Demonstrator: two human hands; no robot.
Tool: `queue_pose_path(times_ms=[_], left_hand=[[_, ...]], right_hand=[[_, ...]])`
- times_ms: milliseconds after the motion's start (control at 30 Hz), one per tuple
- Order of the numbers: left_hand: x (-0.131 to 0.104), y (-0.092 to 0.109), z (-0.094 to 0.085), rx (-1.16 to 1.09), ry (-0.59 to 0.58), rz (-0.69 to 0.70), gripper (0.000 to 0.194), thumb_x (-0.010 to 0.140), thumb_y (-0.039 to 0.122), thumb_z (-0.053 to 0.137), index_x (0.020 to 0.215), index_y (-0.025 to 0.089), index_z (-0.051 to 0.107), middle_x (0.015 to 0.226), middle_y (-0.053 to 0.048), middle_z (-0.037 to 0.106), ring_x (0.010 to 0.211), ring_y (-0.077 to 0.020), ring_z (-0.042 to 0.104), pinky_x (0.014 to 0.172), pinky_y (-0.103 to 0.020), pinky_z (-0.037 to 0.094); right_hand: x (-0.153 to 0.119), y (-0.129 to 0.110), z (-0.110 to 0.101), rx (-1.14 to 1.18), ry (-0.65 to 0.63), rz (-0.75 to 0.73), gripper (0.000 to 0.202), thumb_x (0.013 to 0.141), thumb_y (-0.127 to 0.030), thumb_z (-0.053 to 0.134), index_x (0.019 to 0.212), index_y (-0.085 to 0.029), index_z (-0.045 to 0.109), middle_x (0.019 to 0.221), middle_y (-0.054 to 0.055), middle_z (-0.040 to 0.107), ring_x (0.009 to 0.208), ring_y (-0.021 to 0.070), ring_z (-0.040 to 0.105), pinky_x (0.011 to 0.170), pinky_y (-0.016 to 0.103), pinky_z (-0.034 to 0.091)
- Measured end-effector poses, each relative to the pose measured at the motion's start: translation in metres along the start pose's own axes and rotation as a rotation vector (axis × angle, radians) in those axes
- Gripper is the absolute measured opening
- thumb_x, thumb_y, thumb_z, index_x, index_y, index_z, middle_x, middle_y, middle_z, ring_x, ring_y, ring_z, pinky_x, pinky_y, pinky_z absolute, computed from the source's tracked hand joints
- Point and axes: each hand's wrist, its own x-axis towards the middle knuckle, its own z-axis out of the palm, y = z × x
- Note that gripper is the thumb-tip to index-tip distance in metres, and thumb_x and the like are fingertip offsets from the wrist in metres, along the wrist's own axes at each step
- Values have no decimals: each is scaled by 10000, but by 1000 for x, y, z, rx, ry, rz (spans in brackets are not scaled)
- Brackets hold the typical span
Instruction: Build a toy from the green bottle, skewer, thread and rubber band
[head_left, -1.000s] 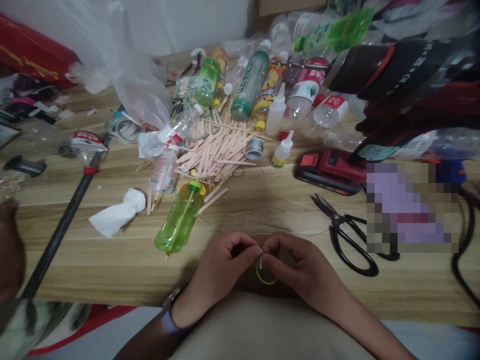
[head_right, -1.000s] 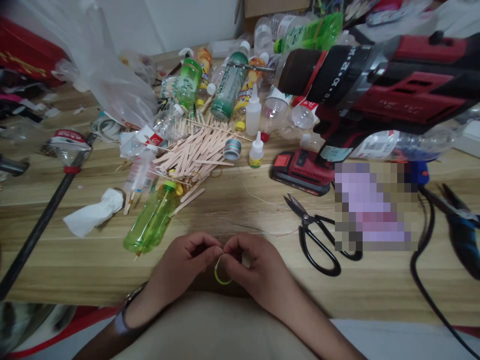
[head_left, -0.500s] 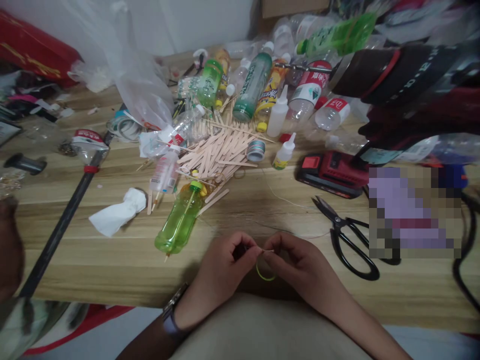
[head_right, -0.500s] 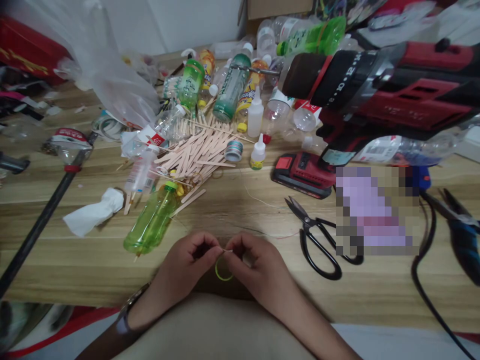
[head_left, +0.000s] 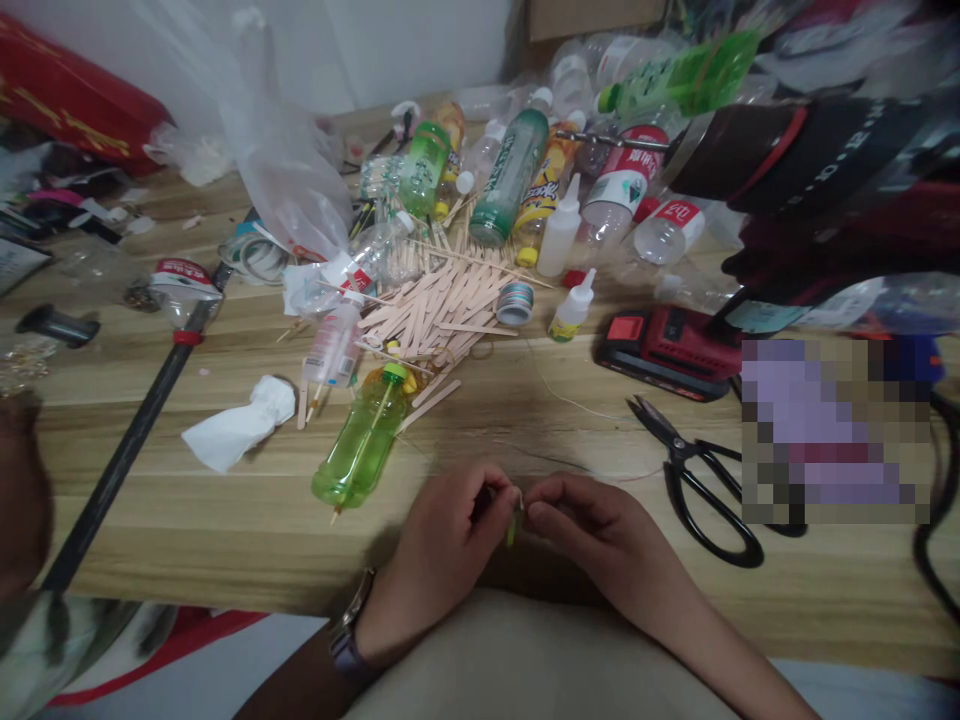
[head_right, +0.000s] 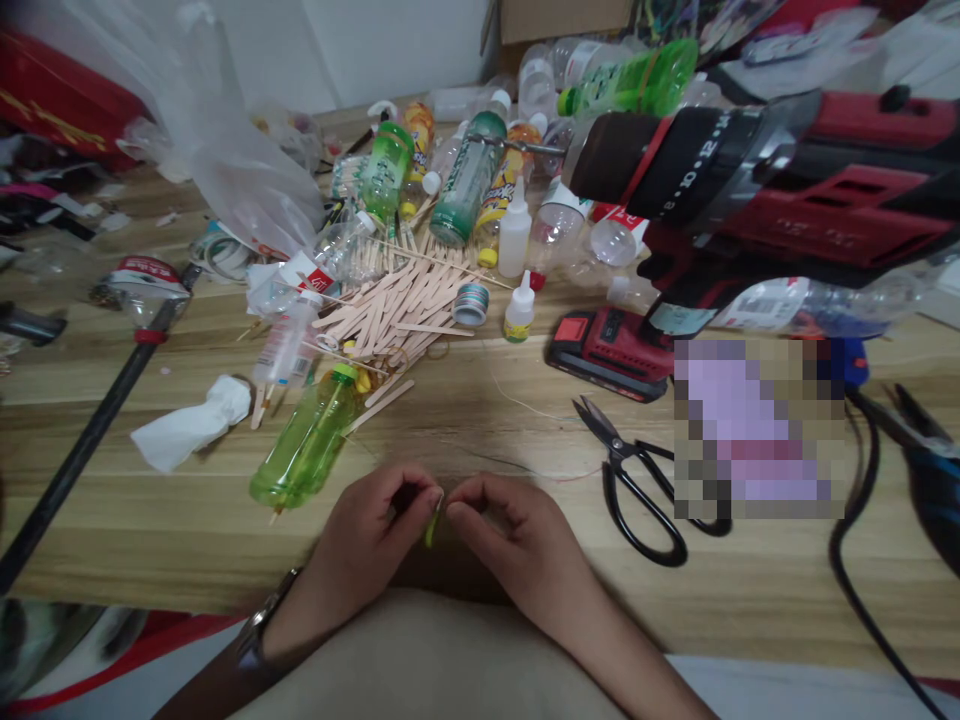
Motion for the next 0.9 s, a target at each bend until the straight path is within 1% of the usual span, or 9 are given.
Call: queue_pose_path(times_ms=[67, 200, 300, 367, 467, 567, 667, 800, 900], left_hand=[[-1, 1, 0, -55, -26, -12, 173, 948, 291, 510, 839, 212, 617, 742, 3, 681, 678, -162, 585, 635, -274, 402], [-1, 1, 1, -173, -70, -59, 174, 947, 304, 506, 831, 209, 595, 738, 14, 651, 685, -153, 569, 636, -265, 393], [0, 0, 4, -267, -103, -86, 159, 933, 295, 510, 815, 209, 572, 706, 30, 604, 662, -140, 539, 622, -256, 384], [1, -1, 6, -347, -135, -123, 161, 923, 319, 512, 811, 211, 552, 656, 47, 552, 604, -129, 497, 581, -249, 366], [2, -4, 8, -492, -208, -203, 206, 906, 399, 523, 813, 216, 513, 603, 65, 505, 517, -113, 431, 509, -239, 330], [2, -7, 9, -579, -229, -241, 270, 889, 465, 556, 803, 218, 487, 613, 58, 521, 509, -105, 426, 495, -231, 327], [2, -7, 9, -620, -222, -237, 330, 874, 512, 602, 790, 213, 491, 635, 49, 533, 543, -103, 435, 520, -228, 341], [4, -5, 9, -738, -268, -218, 451, 838, 630, 629, 771, 207, 491, 605, 60, 506, 534, -92, 403, 529, -227, 329], [5, -5, 9, -773, -288, -216, 519, 803, 707, 625, 760, 209, 484, 570, 69, 486, 513, -89, 391, 521, -229, 320]], right_hand=[[0, -1, 0, -13, -5, -9, 216, 846, -353, 559, 731, -225, 691, 676, 1, 681, 658, 178, 615, 627, 291, 459], [0, -3, 1, -43, 19, -25, 173, 816, -332, 591, 691, -237, 663, 645, -10, 675, 636, 178, 617, 623, 291, 459], [-1, -3, 2, -63, 88, -37, 133, 796, -333, 643, 696, -244, 645, 641, -19, 668, 623, 177, 612, 611, 288, 456], [-2, -3, 1, -59, 128, -60, 86, 789, -320, 680, 739, -249, 674, 668, -22, 687, 639, 177, 624, 625, 285, 466], [-4, -1, 0, -46, 139, -124, 40, 799, -286, 706, 770, -263, 722, 702, -25, 718, 672, 172, 651, 652, 276, 477], [-4, -2, -2, -77, 157, -208, 115, 820, -254, 690, 705, -260, 696, 672, -34, 692, 638, 152, 637, 619, 254, 464], [-5, -4, -2, -132, 147, -254, 143, 837, -233, 652, 696, -255, 648, 658, -42, 666, 607, 139, 612, 590, 240, 455], [-5, -6, 0, -189, 115, -283, 161, 852, -230, 596, 692, -252, 595, 660, -39, 660, 605, 138, 611, 591, 238, 466], [-5, -4, 1, -200, 156, -298, 136, 825, -218, 579, 694, -250, 572, 655, -36, 655, 599, 142, 611, 578, 240, 470]])
